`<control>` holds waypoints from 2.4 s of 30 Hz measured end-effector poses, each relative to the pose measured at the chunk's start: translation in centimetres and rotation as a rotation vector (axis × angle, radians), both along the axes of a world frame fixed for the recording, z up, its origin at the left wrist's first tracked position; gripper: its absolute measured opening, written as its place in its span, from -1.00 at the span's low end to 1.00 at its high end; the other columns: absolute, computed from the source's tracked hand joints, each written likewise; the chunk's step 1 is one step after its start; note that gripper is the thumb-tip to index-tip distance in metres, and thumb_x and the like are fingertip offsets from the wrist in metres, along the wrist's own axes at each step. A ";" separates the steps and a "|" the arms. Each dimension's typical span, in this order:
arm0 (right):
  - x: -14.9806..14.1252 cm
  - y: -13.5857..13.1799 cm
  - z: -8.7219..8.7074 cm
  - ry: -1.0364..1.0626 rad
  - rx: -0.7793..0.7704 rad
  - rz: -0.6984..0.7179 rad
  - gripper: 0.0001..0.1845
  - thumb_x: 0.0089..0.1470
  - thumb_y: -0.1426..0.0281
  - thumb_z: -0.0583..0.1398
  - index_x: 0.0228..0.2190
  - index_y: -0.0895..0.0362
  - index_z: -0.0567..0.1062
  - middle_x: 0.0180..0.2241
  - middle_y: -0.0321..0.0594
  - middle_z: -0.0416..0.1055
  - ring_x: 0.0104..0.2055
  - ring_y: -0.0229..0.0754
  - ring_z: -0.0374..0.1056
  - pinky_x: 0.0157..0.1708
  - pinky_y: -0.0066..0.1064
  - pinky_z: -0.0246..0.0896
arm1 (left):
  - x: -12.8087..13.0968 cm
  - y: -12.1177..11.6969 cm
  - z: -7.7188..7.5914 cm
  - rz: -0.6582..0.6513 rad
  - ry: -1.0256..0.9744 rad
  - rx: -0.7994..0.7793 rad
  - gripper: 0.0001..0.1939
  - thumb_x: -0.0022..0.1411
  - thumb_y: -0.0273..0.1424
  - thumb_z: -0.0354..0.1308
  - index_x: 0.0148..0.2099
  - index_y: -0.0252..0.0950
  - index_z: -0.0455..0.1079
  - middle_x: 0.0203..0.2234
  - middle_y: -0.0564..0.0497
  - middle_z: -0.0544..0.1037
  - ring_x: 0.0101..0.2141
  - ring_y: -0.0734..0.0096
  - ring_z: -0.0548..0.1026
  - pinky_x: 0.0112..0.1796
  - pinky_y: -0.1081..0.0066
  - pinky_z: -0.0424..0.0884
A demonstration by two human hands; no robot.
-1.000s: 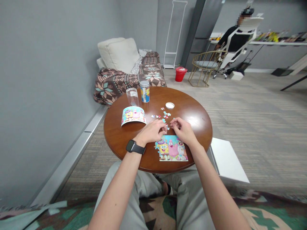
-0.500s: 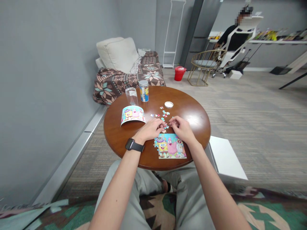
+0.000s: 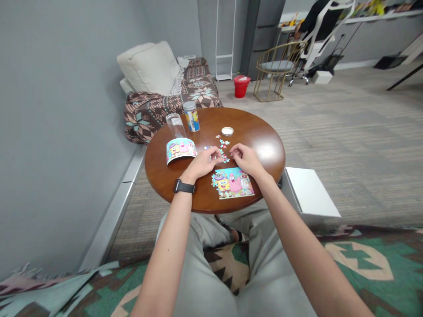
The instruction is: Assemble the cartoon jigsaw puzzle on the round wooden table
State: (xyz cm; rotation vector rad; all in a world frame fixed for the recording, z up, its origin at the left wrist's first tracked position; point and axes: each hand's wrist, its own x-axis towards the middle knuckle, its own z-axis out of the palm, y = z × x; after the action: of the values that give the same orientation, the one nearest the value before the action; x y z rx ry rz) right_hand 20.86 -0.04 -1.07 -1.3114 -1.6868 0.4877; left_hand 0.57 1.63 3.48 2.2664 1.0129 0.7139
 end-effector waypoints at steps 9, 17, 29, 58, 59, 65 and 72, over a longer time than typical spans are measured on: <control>0.0 0.4 -0.3 0.048 -0.015 -0.019 -0.80 -0.02 0.54 0.11 -0.35 0.11 0.49 -0.44 -0.25 0.50 -0.40 -0.19 0.42 -0.28 -0.35 0.32 | -3.8 -1.3 0.7 -0.202 0.061 -0.012 -0.81 0.22 -0.54 0.07 -0.33 -0.28 0.50 -0.25 -0.03 0.54 -0.23 0.38 0.51 -0.14 0.35 0.44; 0.1 0.5 -0.3 0.053 -0.032 -0.034 -0.80 -0.04 0.55 0.12 -0.37 0.11 0.50 -0.47 -0.26 0.50 -0.41 -0.18 0.41 -0.29 -0.34 0.33 | -4.7 -1.0 -1.5 -0.109 -0.084 -0.134 -0.84 0.22 -0.48 0.10 -0.23 -0.32 0.52 -0.16 -0.10 0.56 -0.16 0.35 0.53 -0.10 0.32 0.49; 0.2 0.5 -0.5 0.071 -0.038 -0.035 -0.80 -0.04 0.53 0.11 -0.37 0.12 0.50 -0.44 -0.25 0.50 -0.39 -0.19 0.42 -0.28 -0.34 0.32 | -4.0 -2.0 -1.7 -0.089 0.058 0.068 -0.85 0.25 -0.49 0.11 -0.21 -0.30 0.51 -0.16 -0.07 0.49 -0.26 0.39 0.47 -0.23 0.38 0.45; 0.4 0.6 -0.5 0.054 -0.049 -0.037 -0.81 -0.04 0.56 0.12 -0.38 0.13 0.50 -0.41 -0.24 0.53 -0.36 -0.17 0.44 -0.25 -0.34 0.33 | -4.4 -2.5 -2.4 -0.027 0.054 0.134 -0.94 0.20 -0.50 0.20 -0.26 -0.29 0.37 -0.27 -0.03 0.46 -0.24 0.32 0.44 -0.15 0.29 0.42; 0.4 0.6 -0.5 0.052 -0.050 -0.038 -0.82 -0.04 0.55 0.12 -0.38 0.13 0.50 -0.41 -0.23 0.53 -0.36 -0.17 0.44 -0.25 -0.33 0.33 | -4.4 -2.5 -2.3 -0.019 0.056 0.131 -0.94 0.20 -0.50 0.19 -0.25 -0.29 0.37 -0.28 -0.03 0.46 -0.25 0.33 0.44 -0.16 0.30 0.42; 0.3 0.6 -0.6 0.037 -0.042 -0.035 -0.80 -0.04 0.55 0.11 -0.38 0.12 0.51 -0.41 -0.23 0.53 -0.36 -0.17 0.43 -0.24 -0.33 0.33 | -4.1 -2.5 -2.3 -0.008 0.049 0.085 -0.98 0.24 -0.48 0.17 -0.25 -0.29 0.38 -0.32 0.00 0.47 -0.29 0.36 0.45 -0.19 0.33 0.41; 0.2 0.6 -0.5 0.022 -0.030 -0.044 -0.80 -0.05 0.55 0.12 -0.39 0.13 0.51 -0.43 -0.24 0.51 -0.37 -0.17 0.43 -0.25 -0.34 0.32 | -4.1 -2.2 -2.6 -0.021 0.025 0.085 -0.94 0.26 -0.42 0.19 -0.23 -0.28 0.37 -0.33 0.01 0.47 -0.30 0.37 0.45 -0.20 0.33 0.42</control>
State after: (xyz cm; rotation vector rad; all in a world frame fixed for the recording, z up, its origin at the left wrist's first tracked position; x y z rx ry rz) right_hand 21.10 0.52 -1.54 -1.3573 -1.6346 0.5021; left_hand -3.53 -0.56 0.92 2.3614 0.9857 0.7339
